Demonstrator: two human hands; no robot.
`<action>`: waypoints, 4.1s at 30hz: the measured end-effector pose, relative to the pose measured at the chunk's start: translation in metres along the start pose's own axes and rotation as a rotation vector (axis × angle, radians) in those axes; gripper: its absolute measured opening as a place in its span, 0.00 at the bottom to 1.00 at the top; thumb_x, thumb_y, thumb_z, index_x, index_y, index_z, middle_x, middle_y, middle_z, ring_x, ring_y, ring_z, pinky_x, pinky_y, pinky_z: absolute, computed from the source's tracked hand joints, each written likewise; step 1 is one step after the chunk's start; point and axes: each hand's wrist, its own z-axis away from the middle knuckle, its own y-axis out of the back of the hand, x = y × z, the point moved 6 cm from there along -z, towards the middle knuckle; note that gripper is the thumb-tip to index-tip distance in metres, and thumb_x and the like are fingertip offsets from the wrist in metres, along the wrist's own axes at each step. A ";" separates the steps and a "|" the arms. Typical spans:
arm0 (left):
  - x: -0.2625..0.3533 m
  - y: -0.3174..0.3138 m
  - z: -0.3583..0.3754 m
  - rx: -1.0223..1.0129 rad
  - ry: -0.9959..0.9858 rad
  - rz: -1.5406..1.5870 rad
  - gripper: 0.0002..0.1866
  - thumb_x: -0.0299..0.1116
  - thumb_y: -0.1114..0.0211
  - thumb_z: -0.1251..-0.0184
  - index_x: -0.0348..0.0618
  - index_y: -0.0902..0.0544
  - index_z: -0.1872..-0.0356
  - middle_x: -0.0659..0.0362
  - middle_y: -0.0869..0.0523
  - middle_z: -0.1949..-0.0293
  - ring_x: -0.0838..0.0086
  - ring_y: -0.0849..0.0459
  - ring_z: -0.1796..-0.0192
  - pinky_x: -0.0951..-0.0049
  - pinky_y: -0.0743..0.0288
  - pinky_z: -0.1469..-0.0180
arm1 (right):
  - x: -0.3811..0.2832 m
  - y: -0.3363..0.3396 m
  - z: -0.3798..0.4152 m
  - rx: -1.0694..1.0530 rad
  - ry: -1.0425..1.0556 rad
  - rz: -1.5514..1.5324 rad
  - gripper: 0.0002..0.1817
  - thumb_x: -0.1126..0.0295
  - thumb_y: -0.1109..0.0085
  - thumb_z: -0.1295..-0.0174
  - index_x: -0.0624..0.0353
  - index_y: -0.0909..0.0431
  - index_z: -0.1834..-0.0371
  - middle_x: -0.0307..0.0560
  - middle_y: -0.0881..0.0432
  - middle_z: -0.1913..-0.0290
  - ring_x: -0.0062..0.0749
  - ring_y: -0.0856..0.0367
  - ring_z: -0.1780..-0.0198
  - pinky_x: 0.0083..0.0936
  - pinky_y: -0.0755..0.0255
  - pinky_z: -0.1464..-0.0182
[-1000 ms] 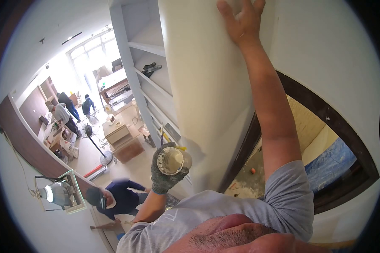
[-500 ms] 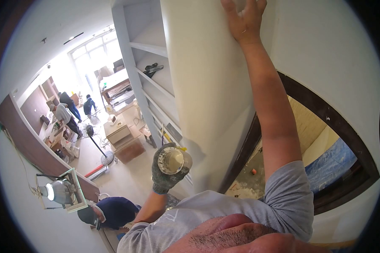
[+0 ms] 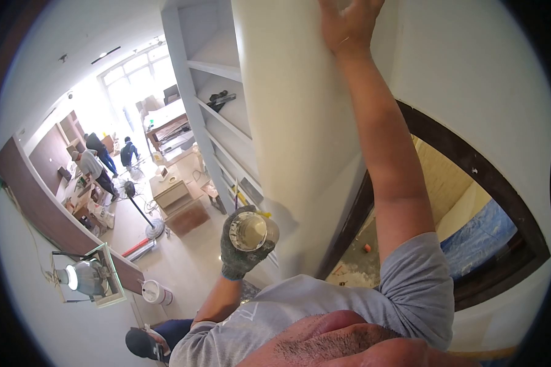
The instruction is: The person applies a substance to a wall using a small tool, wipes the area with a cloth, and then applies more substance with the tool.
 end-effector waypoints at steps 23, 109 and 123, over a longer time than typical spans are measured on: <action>-0.003 0.005 0.004 -0.012 0.011 0.024 0.44 0.32 0.12 0.56 0.36 0.27 0.36 0.52 0.17 0.42 0.67 0.15 0.43 0.65 0.22 0.38 | -0.004 -0.001 0.006 -0.012 0.049 0.216 0.53 0.30 0.50 0.32 0.76 0.33 0.28 0.74 0.48 0.22 0.69 0.55 0.20 0.62 0.57 0.21; 0.005 0.000 0.004 -0.061 0.038 0.003 0.45 0.33 0.13 0.54 0.36 0.29 0.34 0.53 0.16 0.44 0.67 0.15 0.42 0.64 0.21 0.37 | 0.007 -0.008 0.009 -0.097 -0.131 0.227 0.56 0.27 0.58 0.31 0.70 0.46 0.20 0.72 0.57 0.18 0.70 0.65 0.17 0.71 0.67 0.22; -0.004 -0.005 0.004 -0.080 0.084 0.086 0.42 0.33 0.16 0.53 0.36 0.27 0.35 0.51 0.19 0.38 0.64 0.19 0.38 0.60 0.24 0.34 | 0.005 -0.006 0.011 0.007 -0.054 0.136 0.54 0.28 0.59 0.30 0.74 0.42 0.22 0.73 0.52 0.20 0.69 0.61 0.17 0.67 0.66 0.21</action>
